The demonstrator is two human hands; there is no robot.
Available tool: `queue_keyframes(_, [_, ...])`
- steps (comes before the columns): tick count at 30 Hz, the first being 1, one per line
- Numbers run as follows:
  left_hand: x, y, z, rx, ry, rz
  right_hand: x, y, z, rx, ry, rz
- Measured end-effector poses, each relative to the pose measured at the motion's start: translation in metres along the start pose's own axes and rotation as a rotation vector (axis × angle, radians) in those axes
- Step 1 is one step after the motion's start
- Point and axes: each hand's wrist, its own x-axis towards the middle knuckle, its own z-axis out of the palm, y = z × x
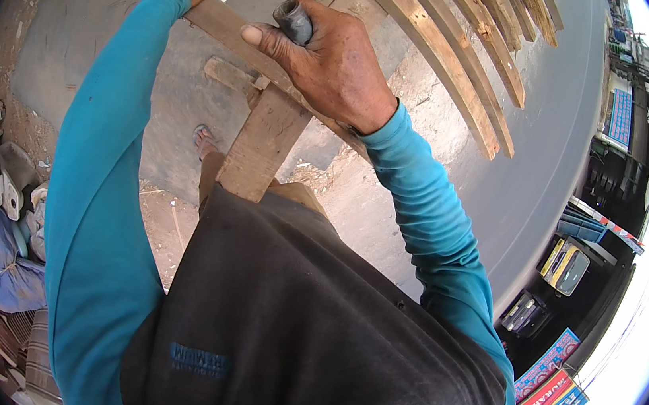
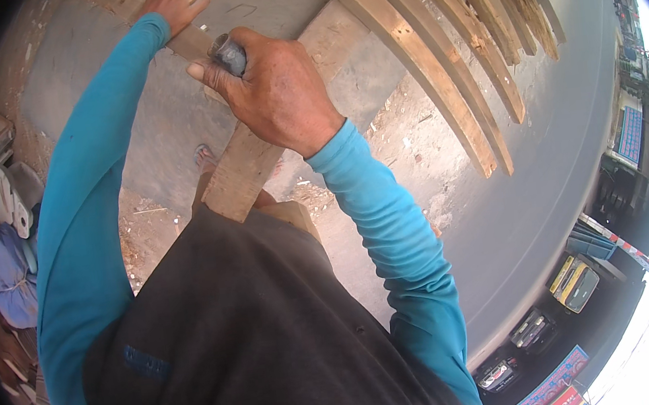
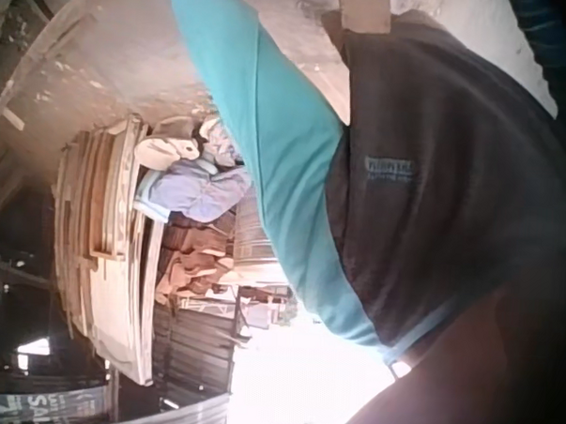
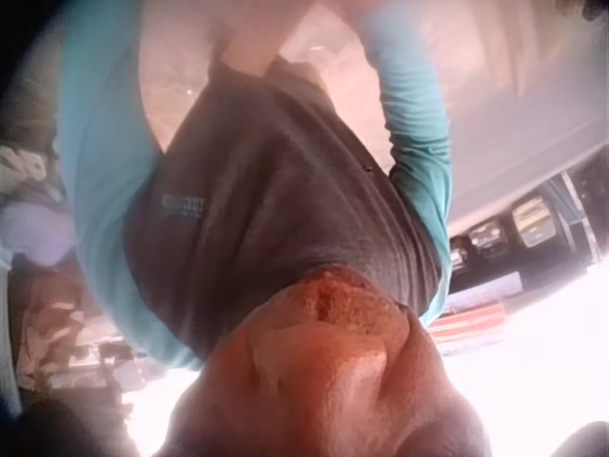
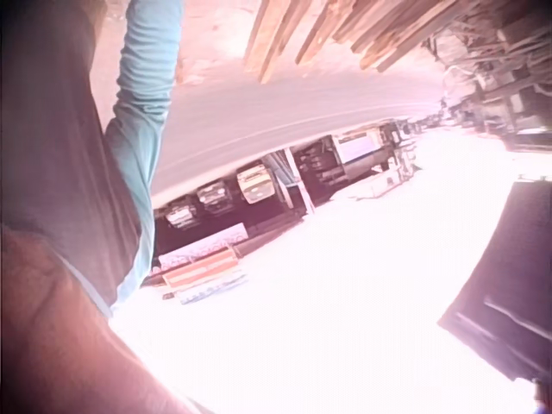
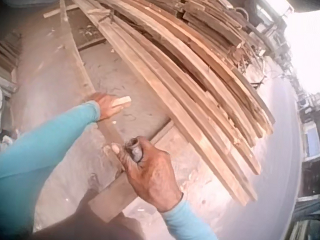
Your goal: The person extracts nails from wooden planks using a hammer and a small wooden block as leverage.
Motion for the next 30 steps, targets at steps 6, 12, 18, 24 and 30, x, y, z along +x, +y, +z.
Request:
queue_keyframes(6, [0.006, 0.003, 0.005, 0.028, -0.043, -0.018, -0.03, 0.018, -0.04, 0.141, 0.289, 0.131])
queue_keyframes(12, [0.003, 0.014, -0.033, 0.057, -0.068, -0.136, -0.045, -0.01, -0.059, 0.228, 0.239, 0.107])
queue_keyframes(18, [-0.042, -0.014, -0.021, -0.031, -0.001, -0.178, -0.017, -0.028, -0.009, 0.064, 0.076, -0.02])
queue_keyframes(24, [-0.02, -0.001, -0.038, -0.006, -0.091, -0.136, -0.115, 0.033, -0.122, 0.743, 0.78, 0.136])
queue_keyframes(30, [-0.012, 0.007, -0.029, 0.014, -0.02, -0.112, -0.063, -0.004, -0.076, 0.407, 0.604, 0.098])
